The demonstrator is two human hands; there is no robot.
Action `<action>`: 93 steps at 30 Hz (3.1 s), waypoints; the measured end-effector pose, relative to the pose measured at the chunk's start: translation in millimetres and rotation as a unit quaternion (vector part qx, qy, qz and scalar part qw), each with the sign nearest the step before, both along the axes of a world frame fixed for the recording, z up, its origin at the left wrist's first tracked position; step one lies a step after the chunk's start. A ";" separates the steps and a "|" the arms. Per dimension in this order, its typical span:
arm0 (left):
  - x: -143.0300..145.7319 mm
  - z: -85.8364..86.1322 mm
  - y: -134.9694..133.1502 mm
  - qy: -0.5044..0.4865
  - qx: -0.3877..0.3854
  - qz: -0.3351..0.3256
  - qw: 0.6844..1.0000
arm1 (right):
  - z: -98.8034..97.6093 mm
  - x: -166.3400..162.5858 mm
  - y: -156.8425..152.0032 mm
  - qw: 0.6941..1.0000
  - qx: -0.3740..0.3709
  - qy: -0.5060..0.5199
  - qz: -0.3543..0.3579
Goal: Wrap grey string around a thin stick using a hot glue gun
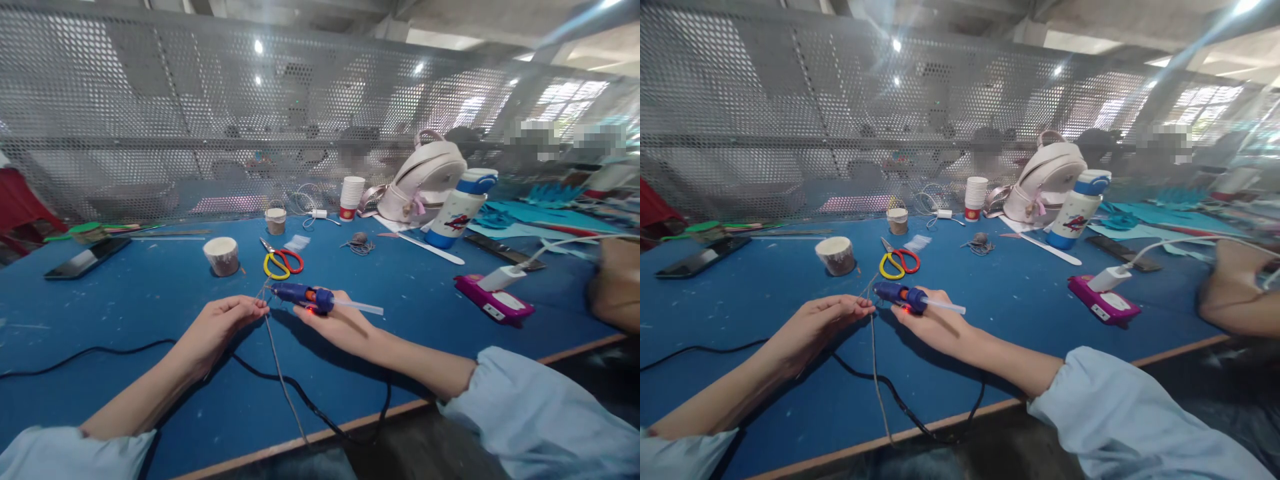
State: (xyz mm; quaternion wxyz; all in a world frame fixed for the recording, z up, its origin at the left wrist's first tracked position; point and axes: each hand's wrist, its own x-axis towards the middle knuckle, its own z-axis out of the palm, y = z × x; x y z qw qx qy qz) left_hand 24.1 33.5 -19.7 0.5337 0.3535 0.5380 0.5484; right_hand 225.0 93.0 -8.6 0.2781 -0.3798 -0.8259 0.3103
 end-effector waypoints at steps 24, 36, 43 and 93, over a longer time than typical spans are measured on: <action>-0.1 1.3 -0.4 0.004 0.000 -0.008 1.000 | 2.1 1.8 -1.8 1.000 -0.002 0.012 -0.003; 0.0 1.4 -0.1 0.007 0.008 -0.009 1.000 | -2.7 1.5 2.2 0.999 -0.013 0.034 0.005; 0.7 2.1 -0.1 0.008 0.009 -0.007 1.000 | -0.4 -0.5 -6.2 1.000 0.004 0.005 0.015; 0.8 4.1 -2.2 0.011 0.004 -0.009 1.000 | -4.9 3.5 2.3 1.000 0.001 0.020 -0.007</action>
